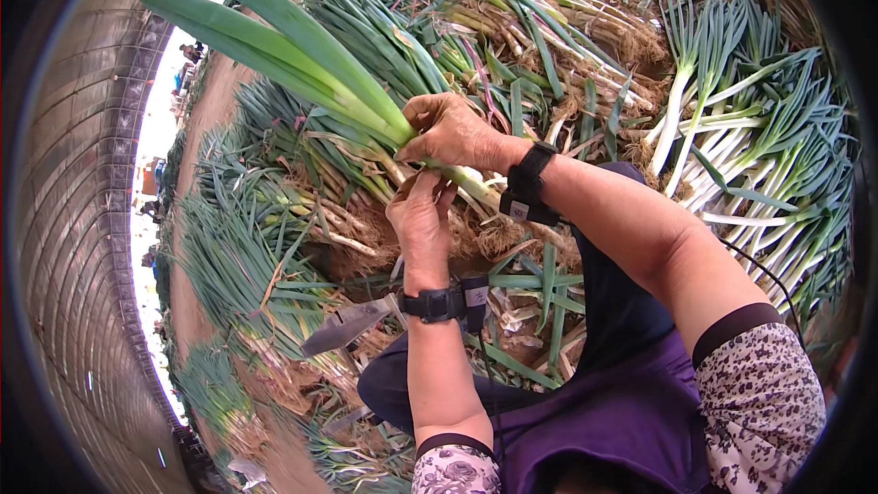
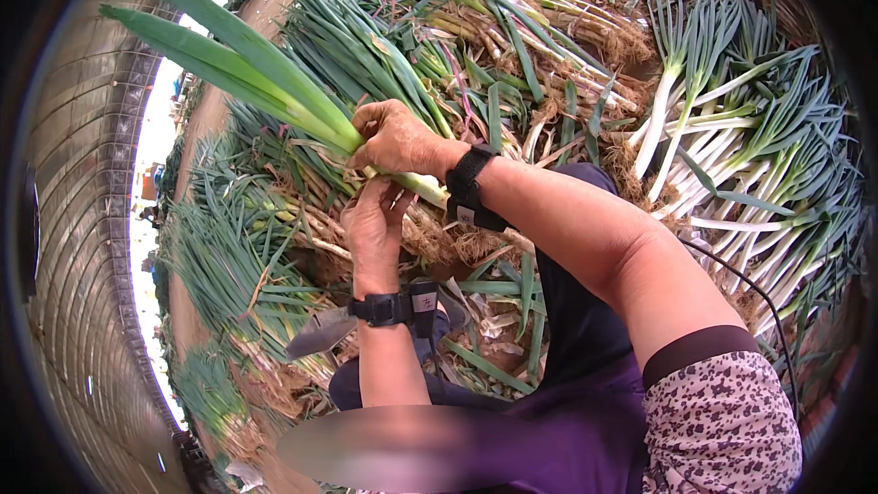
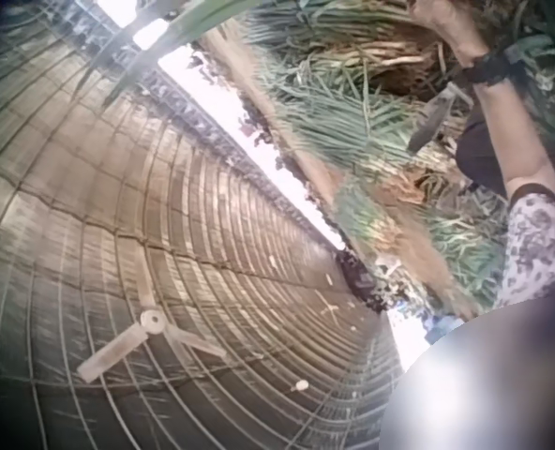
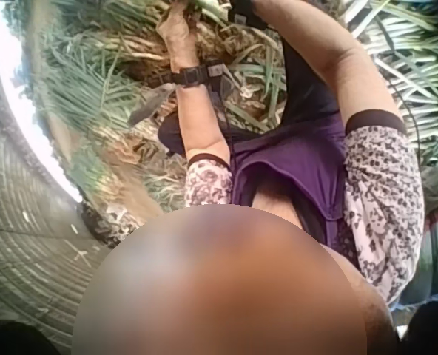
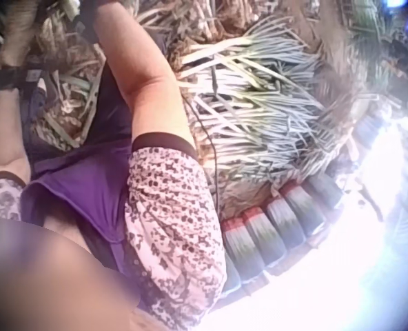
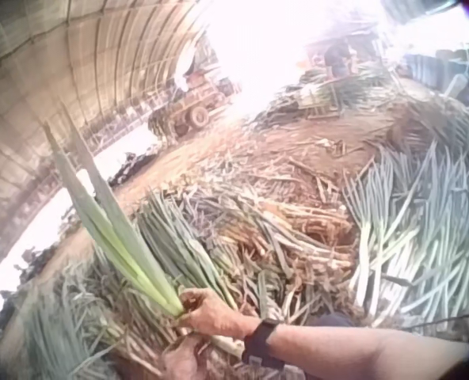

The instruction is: Processing and bunching leeks in an agricultural setting.

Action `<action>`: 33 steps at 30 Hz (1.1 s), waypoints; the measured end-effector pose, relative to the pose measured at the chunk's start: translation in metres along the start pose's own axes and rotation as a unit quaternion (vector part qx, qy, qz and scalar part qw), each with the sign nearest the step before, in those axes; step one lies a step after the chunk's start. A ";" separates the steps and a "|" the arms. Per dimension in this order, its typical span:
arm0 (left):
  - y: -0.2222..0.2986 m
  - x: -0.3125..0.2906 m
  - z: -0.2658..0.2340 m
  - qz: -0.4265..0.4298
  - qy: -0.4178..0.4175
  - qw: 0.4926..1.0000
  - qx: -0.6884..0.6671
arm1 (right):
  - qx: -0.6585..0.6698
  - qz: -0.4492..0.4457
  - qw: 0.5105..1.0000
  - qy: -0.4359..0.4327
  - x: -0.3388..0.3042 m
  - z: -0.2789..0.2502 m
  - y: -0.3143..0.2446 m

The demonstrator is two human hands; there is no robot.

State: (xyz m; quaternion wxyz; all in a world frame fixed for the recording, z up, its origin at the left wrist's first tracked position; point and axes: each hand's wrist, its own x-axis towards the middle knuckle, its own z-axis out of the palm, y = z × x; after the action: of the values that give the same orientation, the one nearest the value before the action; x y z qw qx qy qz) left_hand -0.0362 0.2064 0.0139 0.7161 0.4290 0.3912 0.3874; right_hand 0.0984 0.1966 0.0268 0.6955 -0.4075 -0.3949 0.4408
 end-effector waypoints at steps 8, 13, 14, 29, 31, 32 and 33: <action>-0.039 -0.015 0.004 0.180 0.140 0.966 0.121 | 0.066 0.002 0.996 0.059 -0.002 0.001 0.011; -0.029 -0.023 0.000 0.091 0.034 0.992 -0.082 | 0.075 0.031 0.992 0.101 -0.004 -0.007 0.000; -0.030 -0.028 -0.001 0.091 0.033 0.992 -0.082 | 0.075 0.031 0.991 0.102 -0.002 -0.012 0.000; -0.026 -0.077 -0.042 0.230 0.029 0.860 0.455 | 0.259 0.117 0.958 0.044 -0.011 -0.019 -0.002; -0.024 -0.069 -0.030 0.350 0.019 0.800 0.487 | 0.230 0.101 0.968 0.026 -0.012 -0.010 -0.001; -0.025 -0.068 -0.031 0.350 0.021 0.799 0.489 | 0.231 0.102 0.967 0.024 -0.011 -0.005 0.001; -0.029 -0.068 -0.032 0.345 0.016 0.807 0.479 | 0.165 0.096 0.980 0.049 -0.012 -0.003 0.003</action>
State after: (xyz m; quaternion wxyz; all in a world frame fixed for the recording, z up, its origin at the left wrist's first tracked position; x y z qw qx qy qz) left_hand -0.0853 0.1460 -0.0071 0.2328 0.8180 0.3645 0.3793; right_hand 0.0963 0.1852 0.0206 0.7259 -0.3443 -0.2418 0.5442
